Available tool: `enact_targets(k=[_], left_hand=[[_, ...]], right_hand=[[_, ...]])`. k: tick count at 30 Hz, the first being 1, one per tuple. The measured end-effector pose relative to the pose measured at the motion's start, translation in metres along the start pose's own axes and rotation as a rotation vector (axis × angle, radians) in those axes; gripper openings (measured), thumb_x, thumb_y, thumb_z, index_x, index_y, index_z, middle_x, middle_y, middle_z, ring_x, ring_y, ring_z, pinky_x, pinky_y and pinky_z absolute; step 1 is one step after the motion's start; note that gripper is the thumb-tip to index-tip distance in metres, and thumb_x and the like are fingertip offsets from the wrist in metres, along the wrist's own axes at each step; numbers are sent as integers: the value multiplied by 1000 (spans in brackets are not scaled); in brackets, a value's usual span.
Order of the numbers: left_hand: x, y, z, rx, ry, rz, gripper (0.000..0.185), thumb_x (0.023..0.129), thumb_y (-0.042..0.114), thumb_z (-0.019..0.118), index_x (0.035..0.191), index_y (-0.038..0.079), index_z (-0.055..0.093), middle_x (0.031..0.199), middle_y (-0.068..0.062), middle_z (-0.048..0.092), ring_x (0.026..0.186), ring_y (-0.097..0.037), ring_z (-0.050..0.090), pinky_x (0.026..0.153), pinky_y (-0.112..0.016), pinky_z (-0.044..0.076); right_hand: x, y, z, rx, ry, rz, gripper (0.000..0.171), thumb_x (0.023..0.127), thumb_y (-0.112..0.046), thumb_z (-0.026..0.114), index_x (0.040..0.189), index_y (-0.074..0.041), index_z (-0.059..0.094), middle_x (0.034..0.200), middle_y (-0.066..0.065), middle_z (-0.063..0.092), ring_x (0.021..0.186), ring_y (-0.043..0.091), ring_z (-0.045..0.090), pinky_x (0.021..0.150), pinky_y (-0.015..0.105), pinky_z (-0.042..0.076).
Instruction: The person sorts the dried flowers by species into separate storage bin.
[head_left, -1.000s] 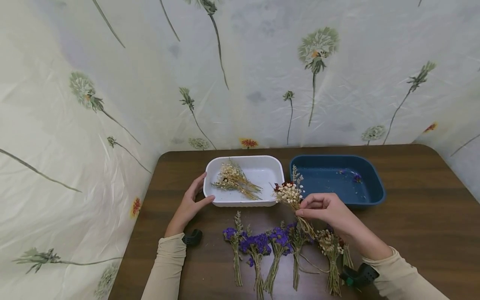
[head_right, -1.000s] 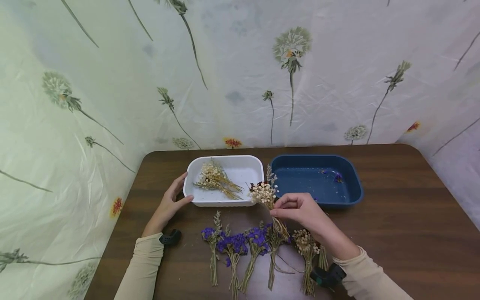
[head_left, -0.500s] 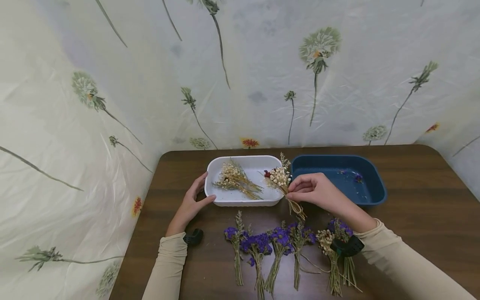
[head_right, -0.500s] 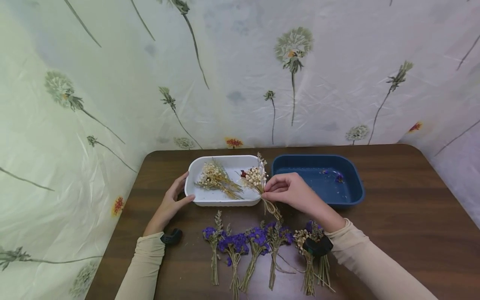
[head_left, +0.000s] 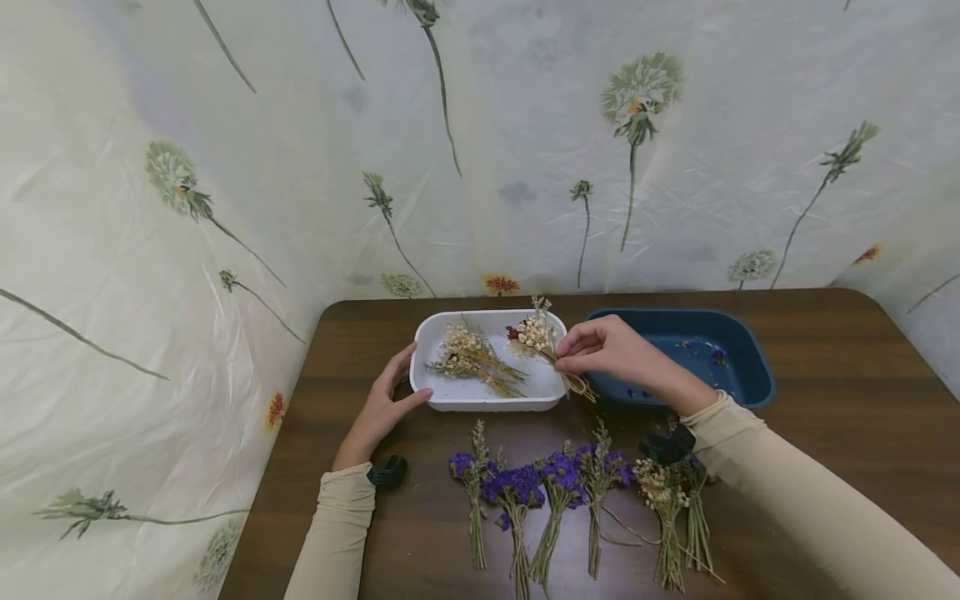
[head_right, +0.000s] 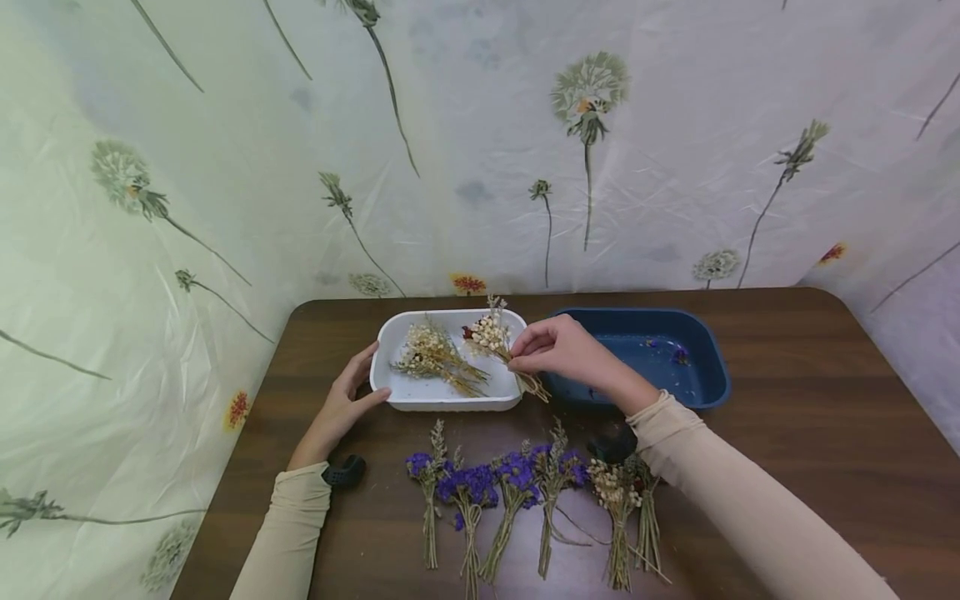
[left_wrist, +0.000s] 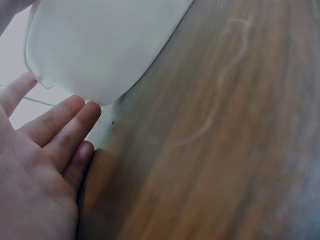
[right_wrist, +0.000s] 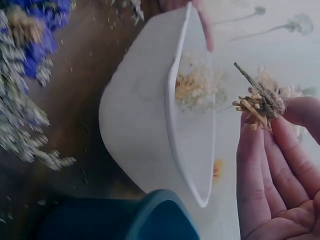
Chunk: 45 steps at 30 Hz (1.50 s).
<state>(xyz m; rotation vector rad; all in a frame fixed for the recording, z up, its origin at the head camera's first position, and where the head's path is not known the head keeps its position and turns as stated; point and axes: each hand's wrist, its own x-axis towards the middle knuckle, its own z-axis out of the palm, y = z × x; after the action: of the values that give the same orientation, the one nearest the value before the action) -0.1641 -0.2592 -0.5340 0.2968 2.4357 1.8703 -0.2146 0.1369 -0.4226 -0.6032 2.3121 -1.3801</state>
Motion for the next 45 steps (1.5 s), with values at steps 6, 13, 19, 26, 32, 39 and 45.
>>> enact_targets(k=[6, 13, 19, 26, 32, 39, 45], left_hand=[[0, -1, 0, 0, 4, -13, 81, 95, 17, 75, 163, 30, 32, 162, -13, 44, 148, -37, 41, 122, -63, 27], [0, 0, -1, -8, -6, -39, 84, 96, 13, 74, 165, 26, 27, 165, -16, 39, 150, -40, 38, 123, -63, 25], [2, 1, -1, -2, -8, -51, 84, 96, 9, 73, 165, 18, 27, 165, -21, 37, 150, -43, 37, 123, -63, 25], [0, -2, -1, -4, 9, -15, 80, 95, 19, 76, 161, 33, 33, 162, -13, 44, 148, -37, 42, 122, -63, 28], [0, -4, 0, -6, 5, -9, 80, 95, 22, 77, 161, 35, 34, 162, -11, 44, 148, -36, 42, 121, -63, 29], [0, -3, 0, 9, 7, -8, 80, 95, 22, 77, 161, 35, 33, 161, -12, 45, 148, -36, 43, 121, -62, 30], [1, -4, -1, 16, 9, 2, 80, 95, 18, 76, 162, 31, 33, 160, -14, 46, 146, -36, 44, 121, -60, 31]], right_hand=[[22, -2, 0, -68, -43, -12, 20, 91, -24, 81, 103, -8, 77, 102, 8, 80, 93, 16, 75, 84, 45, 61], [46, -6, 6, -105, -145, -42, 17, 89, -20, 82, 100, -8, 78, 97, 6, 79, 89, 16, 74, 83, 38, 61], [70, -14, 20, -160, -268, -97, 11, 90, -18, 80, 97, -9, 79, 91, 4, 80, 83, 14, 74, 81, 45, 62], [90, -24, 44, -259, -316, -66, 7, 89, -14, 80, 95, -11, 79, 91, 3, 80, 81, 11, 73, 77, 35, 62], [105, -26, 61, -312, -384, -104, 7, 88, -9, 79, 93, -4, 79, 87, 4, 79, 75, 7, 69, 71, 27, 58], [113, -32, 70, -375, -429, -96, 3, 87, -7, 80, 85, -8, 79, 79, 3, 76, 69, 11, 67, 67, 25, 54], [116, -34, 74, -391, -459, -59, 4, 86, -4, 79, 84, -7, 78, 81, 4, 76, 70, 13, 67, 67, 29, 56]])
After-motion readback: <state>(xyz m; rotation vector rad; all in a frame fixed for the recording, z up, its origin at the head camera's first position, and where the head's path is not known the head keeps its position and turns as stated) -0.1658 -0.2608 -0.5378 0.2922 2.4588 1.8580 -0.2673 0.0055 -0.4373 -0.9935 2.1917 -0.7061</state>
